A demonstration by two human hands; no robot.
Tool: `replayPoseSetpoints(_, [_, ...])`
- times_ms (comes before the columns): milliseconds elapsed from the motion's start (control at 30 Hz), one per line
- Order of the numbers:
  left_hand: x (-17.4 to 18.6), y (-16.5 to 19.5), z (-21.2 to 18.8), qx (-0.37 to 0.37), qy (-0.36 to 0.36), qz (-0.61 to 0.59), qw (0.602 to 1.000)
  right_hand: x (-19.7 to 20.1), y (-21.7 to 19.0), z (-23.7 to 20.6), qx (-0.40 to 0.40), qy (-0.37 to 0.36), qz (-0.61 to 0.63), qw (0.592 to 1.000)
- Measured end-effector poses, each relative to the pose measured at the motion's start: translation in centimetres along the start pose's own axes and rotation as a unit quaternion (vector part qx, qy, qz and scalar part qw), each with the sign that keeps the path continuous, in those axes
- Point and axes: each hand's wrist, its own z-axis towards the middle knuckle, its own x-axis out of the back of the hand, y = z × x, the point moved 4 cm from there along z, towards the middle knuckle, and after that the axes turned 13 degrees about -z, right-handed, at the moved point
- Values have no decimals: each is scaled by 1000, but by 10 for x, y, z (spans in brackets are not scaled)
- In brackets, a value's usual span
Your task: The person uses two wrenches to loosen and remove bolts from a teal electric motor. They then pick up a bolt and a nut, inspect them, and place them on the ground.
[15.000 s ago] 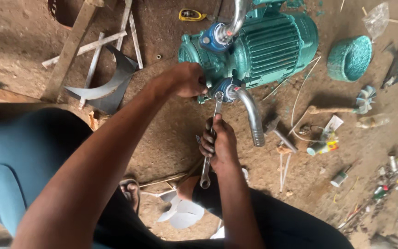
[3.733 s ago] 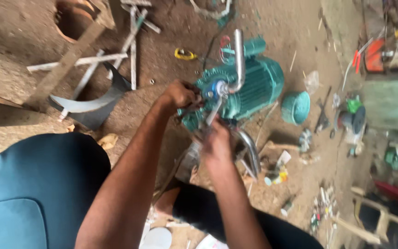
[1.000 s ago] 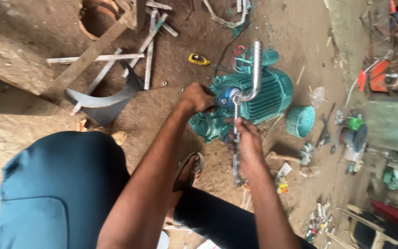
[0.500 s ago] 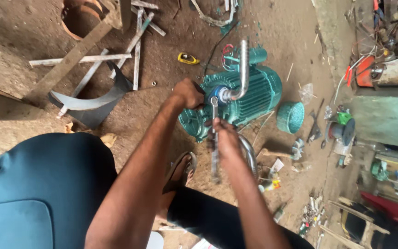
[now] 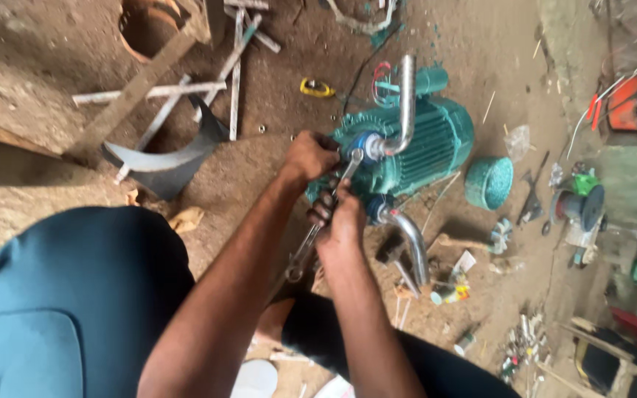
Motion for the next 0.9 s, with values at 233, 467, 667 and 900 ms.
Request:
replayPoseSetpoints(233, [0,7,9,13,-49,74,996,27,-46,-19,-23,56,-313,948])
replayPoseSetpoints(467, [1,25,12,44,-73,118,989,26,-71,-23,-18,5,-414,910])
replayPoseSetpoints(667, [1,27,14,89,-134,119,980,36,-76,-12,35,39,-553,832])
replayPoseSetpoints(900, [-23,70,54,181,-326,406,835,29,-112,-17,159,-2,-725,670])
